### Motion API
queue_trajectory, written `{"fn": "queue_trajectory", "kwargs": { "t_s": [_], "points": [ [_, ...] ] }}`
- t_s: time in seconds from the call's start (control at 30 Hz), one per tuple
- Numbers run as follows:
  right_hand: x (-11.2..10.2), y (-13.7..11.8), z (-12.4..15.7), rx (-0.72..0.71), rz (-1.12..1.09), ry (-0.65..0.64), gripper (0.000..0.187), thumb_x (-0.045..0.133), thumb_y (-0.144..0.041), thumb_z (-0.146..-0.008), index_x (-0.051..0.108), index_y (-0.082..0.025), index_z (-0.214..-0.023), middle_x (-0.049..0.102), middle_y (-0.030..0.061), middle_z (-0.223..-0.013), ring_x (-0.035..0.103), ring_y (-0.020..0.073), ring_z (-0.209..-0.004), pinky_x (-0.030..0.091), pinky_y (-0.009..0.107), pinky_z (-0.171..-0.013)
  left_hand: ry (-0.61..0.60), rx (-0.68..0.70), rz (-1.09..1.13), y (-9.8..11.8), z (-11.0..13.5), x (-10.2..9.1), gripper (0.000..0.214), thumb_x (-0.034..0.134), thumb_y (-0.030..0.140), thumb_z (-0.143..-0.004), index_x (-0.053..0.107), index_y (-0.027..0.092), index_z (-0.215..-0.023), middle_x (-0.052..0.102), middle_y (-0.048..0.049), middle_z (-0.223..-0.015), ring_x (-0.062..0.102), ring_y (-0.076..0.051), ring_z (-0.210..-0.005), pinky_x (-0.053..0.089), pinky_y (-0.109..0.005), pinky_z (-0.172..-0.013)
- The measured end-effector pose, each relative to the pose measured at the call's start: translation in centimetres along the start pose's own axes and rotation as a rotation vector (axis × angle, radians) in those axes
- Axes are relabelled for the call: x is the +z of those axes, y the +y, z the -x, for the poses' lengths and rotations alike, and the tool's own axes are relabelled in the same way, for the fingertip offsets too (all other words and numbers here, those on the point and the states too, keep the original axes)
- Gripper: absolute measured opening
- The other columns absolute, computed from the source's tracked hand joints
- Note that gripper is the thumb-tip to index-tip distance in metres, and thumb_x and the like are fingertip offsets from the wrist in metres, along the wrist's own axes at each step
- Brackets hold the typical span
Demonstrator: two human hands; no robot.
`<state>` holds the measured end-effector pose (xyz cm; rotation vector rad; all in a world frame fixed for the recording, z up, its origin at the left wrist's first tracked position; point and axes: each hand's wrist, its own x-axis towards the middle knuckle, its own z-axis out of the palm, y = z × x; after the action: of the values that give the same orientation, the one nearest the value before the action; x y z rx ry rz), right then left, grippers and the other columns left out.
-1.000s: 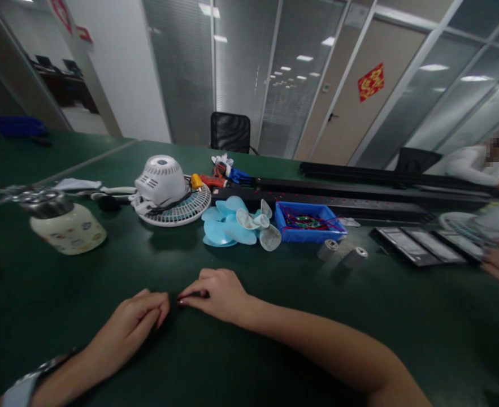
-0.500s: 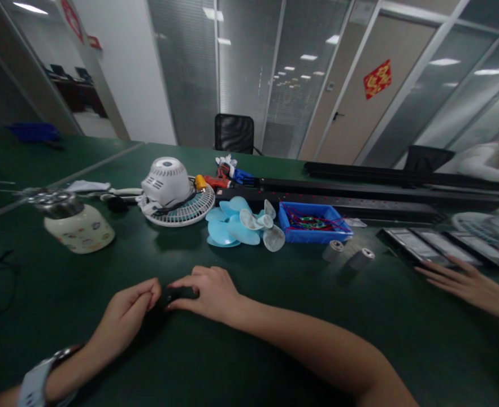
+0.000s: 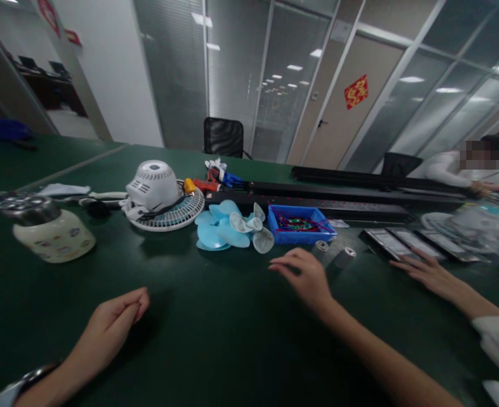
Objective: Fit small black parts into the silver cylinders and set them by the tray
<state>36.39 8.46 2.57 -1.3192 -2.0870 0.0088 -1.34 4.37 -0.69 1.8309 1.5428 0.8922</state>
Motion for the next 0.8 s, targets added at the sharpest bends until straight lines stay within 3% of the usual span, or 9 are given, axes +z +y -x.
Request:
{"fn": "queue_trajectory", "kwargs": {
  "t_s": [0.1, 0.17, 0.23, 0.43, 0.63, 0.8],
  "points": [
    [-5.8, 6.8, 1.5, 0.236, 0.306, 0.282, 0.034, 0.054, -0.051, -0.089, 0.075, -0.024, -0.093, 0.069, 0.0063, -0.094, 0.063, 0.0221, -0.089, 0.047, 0.036, -0.082, -0.002, 0.004, -0.009, 0.2, 0.0, 0.0, 0.027, 0.036, 0.031, -0.081, 0.042, 0.023, -0.055, 0.042, 0.0046, -0.05, 0.045, -0.015, -0.047, 0.034, -0.025, -0.049],
    [-7.9, 10.0, 2.4, 0.38, 0.482, 0.243, 0.041, 0.05, -0.054, -0.088, 0.076, -0.022, -0.09, 0.069, 0.0096, -0.093, 0.062, 0.0262, -0.089, 0.046, 0.039, -0.077, -0.003, 0.001, -0.026, 0.3, 0.0, 0.0, 0.027, 0.036, 0.032, -0.08, 0.042, 0.023, -0.055, 0.042, 0.0045, -0.05, 0.046, -0.015, -0.047, 0.034, -0.025, -0.049],
    [-8.6, 11.7, 3.2, 0.472, 0.547, 0.17, 0.043, 0.049, -0.055, -0.088, 0.076, -0.022, -0.089, 0.07, 0.0109, -0.094, 0.062, 0.028, -0.088, 0.045, 0.039, -0.073, -0.008, 0.0, -0.038, 0.3, 0.0, 0.0, 0.027, 0.036, 0.032, -0.08, 0.043, 0.023, -0.056, 0.043, 0.0044, -0.05, 0.046, -0.015, -0.047, 0.034, -0.025, -0.049],
    [-8.1, 11.9, 3.3, 0.57, 0.485, 0.241, 0.04, 0.047, -0.051, -0.088, 0.075, -0.023, -0.095, 0.072, 0.0108, -0.097, 0.064, 0.0303, -0.084, 0.044, 0.04, -0.069, -0.004, 0.013, -0.043, -0.2, 0.0, 0.0, 0.027, 0.035, 0.03, -0.081, 0.042, 0.023, -0.056, 0.043, 0.0044, -0.051, 0.046, -0.015, -0.048, 0.034, -0.024, -0.049],
    [-8.4, 12.8, 3.1, 0.692, 0.436, 0.16, 0.042, 0.054, -0.054, -0.083, 0.077, -0.021, -0.095, 0.073, 0.0113, -0.097, 0.064, 0.0312, -0.083, 0.043, 0.039, -0.067, -0.037, 0.018, -0.069, 0.1, -0.1, -0.1, 0.026, 0.034, 0.029, -0.081, 0.042, 0.023, -0.057, 0.043, 0.0042, -0.052, 0.047, -0.016, -0.049, 0.035, -0.025, -0.05],
    [-8.4, 12.9, 3.3, 0.71, 0.405, 0.157, 0.032, 0.059, -0.043, -0.084, 0.077, -0.021, -0.099, 0.073, 0.008, -0.102, 0.065, 0.0257, -0.092, 0.043, 0.033, -0.075, -0.039, 0.014, -0.065, 0.4, 0.1, -0.2, 0.027, 0.032, 0.029, -0.082, 0.04, 0.023, -0.057, 0.041, 0.0043, -0.053, 0.046, -0.015, -0.049, 0.035, -0.025, -0.051]
  ]
}}
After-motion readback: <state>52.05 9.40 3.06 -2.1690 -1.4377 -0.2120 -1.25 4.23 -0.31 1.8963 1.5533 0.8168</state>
